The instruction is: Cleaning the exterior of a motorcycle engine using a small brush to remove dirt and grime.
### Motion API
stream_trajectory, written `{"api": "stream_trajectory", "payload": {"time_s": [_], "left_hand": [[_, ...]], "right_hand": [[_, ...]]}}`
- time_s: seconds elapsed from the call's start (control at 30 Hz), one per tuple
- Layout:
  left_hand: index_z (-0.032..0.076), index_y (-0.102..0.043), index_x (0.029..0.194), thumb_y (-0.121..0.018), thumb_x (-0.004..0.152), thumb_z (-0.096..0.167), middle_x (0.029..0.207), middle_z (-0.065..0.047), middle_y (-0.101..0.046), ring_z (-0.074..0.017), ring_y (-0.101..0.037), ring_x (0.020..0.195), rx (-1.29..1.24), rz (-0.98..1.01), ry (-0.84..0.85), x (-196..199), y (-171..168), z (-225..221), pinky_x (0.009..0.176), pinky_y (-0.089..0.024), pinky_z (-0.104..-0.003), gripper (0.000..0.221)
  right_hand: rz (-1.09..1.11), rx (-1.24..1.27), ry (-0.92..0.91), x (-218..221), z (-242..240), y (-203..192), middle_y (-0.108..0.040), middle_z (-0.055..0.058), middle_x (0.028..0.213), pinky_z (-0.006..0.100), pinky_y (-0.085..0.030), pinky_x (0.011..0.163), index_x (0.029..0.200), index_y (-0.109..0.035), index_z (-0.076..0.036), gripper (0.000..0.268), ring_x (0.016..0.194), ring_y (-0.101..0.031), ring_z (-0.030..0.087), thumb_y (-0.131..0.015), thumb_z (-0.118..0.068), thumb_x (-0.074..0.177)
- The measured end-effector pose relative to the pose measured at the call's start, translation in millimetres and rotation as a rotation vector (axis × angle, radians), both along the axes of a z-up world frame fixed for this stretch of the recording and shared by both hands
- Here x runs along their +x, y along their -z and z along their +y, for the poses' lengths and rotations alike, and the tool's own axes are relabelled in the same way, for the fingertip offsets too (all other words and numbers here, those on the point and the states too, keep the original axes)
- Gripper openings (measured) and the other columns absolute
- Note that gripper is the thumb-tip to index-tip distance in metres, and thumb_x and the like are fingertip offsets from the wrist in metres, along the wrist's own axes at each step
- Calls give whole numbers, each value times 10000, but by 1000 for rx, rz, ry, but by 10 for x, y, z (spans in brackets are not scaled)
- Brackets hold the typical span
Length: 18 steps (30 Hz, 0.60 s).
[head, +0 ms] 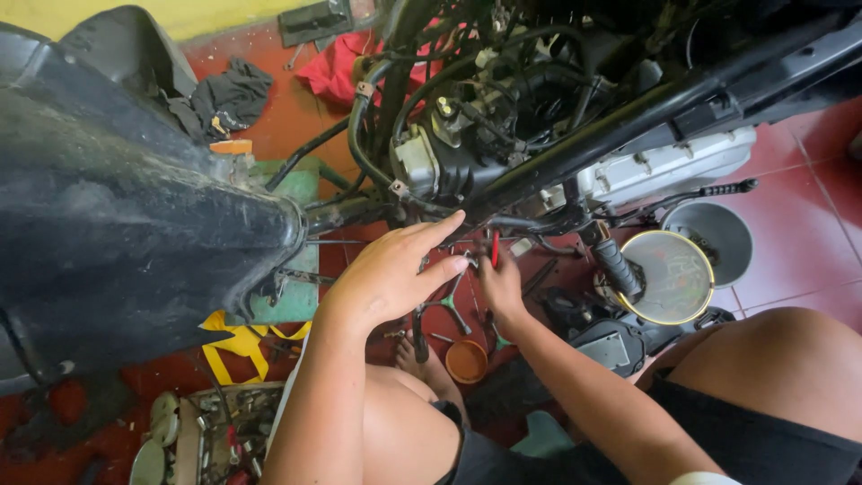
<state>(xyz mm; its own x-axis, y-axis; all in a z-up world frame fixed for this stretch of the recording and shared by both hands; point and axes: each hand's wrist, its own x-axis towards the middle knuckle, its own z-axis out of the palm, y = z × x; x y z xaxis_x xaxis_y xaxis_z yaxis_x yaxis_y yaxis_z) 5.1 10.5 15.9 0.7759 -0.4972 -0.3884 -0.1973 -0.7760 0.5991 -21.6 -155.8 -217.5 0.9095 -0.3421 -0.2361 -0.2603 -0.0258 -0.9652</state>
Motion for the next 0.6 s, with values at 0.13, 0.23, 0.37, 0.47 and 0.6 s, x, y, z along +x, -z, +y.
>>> {"api": "stream_trajectory", "payload": {"time_s": [0.13,0.23,0.37,0.47,0.6], "left_hand": [[202,-402,1592,-493,1009,424,1498,-166,-556,-392,-527,1368,4,-6,-4,-5,47,13,1122,-424,-516,631],[211,-392,1595,-491,1007,421,1504,-167,-550,-390,-518,1378,24,-6,6,-33,19,11,1129,-422,-521,632],[207,-380,1602,-497,1014,396,1513,-184,-534,-399,-491,1396,23,-17,21,-27,59,-13,1143,-411,-523,628],[228,-381,1604,-482,1014,442,1509,-171,-538,-374,-500,1401,64,-6,-3,-92,-8,-35,1154,-413,-509,636],[281,-372,1614,-473,1013,480,1534,-88,-536,-293,-499,1424,120,43,-51,-158,-80,-93,1165,-402,-465,641]], "right_hand": [[163,-283,-444,-170,-278,114,-743,197,824,542,-531,831,900,-738,-70,337,907,-712,414,-568,-359,930],[50,-521,-760,-129,-467,-455,-692,251,741,562,-550,740,825,-678,-62,403,813,-712,458,-538,-418,952],[-13,-954,-989,-132,-796,-912,-699,223,660,524,-580,685,724,-666,-57,631,752,-748,413,-514,-623,957],[-321,-630,-962,-151,-1045,-1945,-778,213,842,526,-600,708,1012,-772,-124,312,819,-764,446,-674,-411,937],[-401,-587,-621,-148,-1661,-2132,-786,224,914,535,-594,788,1094,-792,-129,461,914,-746,476,-530,-488,973]]}}
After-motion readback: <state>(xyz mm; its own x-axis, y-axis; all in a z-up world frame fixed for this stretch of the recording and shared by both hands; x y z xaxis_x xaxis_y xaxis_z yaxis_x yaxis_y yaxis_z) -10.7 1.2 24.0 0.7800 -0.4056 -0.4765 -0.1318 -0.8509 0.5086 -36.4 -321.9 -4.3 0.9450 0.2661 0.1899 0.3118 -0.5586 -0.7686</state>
